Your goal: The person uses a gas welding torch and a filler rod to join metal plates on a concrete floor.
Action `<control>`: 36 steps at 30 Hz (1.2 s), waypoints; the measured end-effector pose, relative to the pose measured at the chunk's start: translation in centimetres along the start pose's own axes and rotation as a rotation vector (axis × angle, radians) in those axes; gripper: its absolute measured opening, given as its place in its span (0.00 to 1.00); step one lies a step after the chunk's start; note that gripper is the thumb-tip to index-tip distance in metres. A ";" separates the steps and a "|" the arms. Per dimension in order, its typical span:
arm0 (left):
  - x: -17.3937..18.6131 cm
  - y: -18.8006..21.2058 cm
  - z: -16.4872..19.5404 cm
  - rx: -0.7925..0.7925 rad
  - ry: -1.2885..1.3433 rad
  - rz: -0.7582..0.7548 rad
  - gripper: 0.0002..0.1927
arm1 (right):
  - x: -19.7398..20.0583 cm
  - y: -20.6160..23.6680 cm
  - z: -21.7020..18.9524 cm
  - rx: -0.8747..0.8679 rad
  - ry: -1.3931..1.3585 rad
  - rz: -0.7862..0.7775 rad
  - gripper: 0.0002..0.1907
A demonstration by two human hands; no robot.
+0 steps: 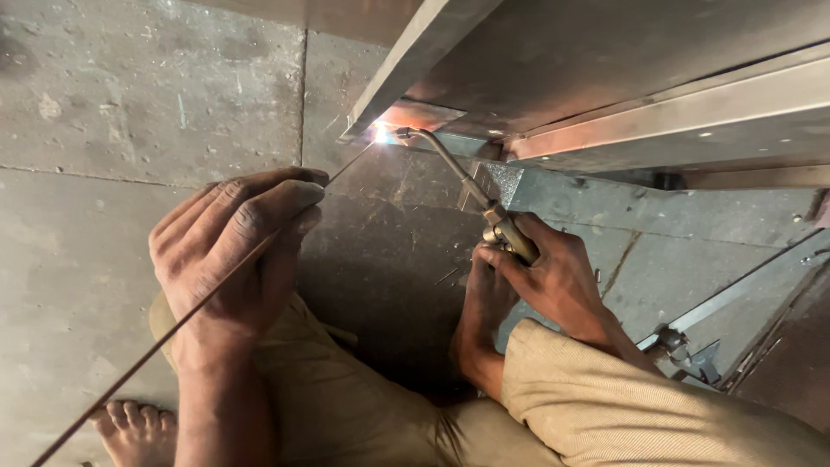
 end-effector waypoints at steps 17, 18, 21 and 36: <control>-0.1 0.1 0.0 0.007 0.005 0.012 0.09 | -0.1 -0.3 0.1 0.013 0.005 -0.028 0.18; 0.0 0.1 -0.1 0.009 0.008 0.015 0.09 | 0.0 -0.3 -0.1 0.037 0.001 -0.025 0.18; -0.1 0.3 -0.3 0.008 0.005 0.011 0.08 | 0.2 -0.3 -0.6 0.091 -0.005 -0.021 0.18; 0.0 -0.1 -0.1 -0.002 -0.020 0.022 0.08 | 1.2 -0.5 -1.8 0.156 -0.059 -0.015 0.20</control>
Point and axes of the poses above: each hand's wrist, its own y-axis away from the middle knuckle, its own x-axis out of the back of the hand, z = x × y, the point moved 8 cm from there along -y, towards the middle knuckle, and after that the axes turned 5 degrees about -z, right-handed, at the moved point
